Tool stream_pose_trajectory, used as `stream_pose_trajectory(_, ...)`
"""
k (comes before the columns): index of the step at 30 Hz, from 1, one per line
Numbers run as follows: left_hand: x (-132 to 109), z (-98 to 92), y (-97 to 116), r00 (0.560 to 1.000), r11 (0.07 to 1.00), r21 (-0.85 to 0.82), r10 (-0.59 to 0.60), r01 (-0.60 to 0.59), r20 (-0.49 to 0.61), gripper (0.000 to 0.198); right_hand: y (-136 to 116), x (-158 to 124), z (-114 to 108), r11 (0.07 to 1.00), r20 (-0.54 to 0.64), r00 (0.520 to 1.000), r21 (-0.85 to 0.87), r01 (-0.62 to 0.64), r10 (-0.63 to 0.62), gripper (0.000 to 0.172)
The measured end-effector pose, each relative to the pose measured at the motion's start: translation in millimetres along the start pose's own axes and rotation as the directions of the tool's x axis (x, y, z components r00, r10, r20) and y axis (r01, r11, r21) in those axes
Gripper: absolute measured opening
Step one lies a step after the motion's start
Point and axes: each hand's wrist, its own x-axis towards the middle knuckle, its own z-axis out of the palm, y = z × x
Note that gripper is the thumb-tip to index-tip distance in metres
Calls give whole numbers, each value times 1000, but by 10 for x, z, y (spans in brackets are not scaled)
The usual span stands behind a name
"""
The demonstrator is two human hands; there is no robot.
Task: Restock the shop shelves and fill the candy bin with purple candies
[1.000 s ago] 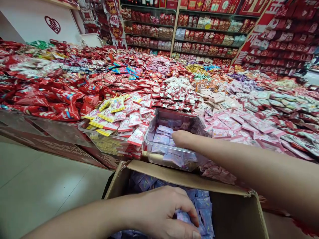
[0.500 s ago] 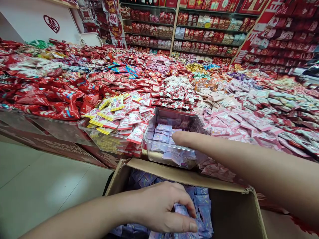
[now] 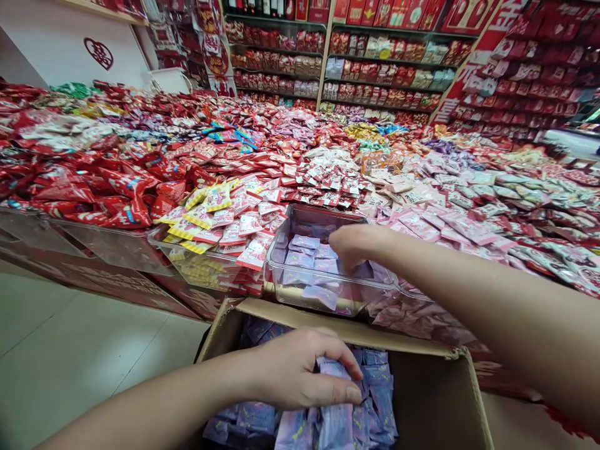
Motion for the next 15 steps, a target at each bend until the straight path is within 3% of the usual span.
stream_pose_trajectory(3, -23, -62, 65, 985, 977, -211, -49, 13, -164, 40, 73, -427, -210, 990, -204, 975, 90, 112, -92, 17)
stream_pose_trajectory(5, -30, -99, 82, 965, 935, -348, -24, -70, -260, 39, 83, -701, -194, 937, -264, 950, 258, 235, -165, 27)
stream_pose_trajectory(9, -4, -127, 40, 939, 835, -495, 71, -241, -337, 34, -12, -1014, 106, 766, -321, 908, 501, 403, -268, 34)
stream_pose_trajectory(15, 32, -90, 10, 927, 801, -551, 13, -234, -374, 35, -28, -1084, 443, 508, -373, 902, 746, 430, -217, 28)
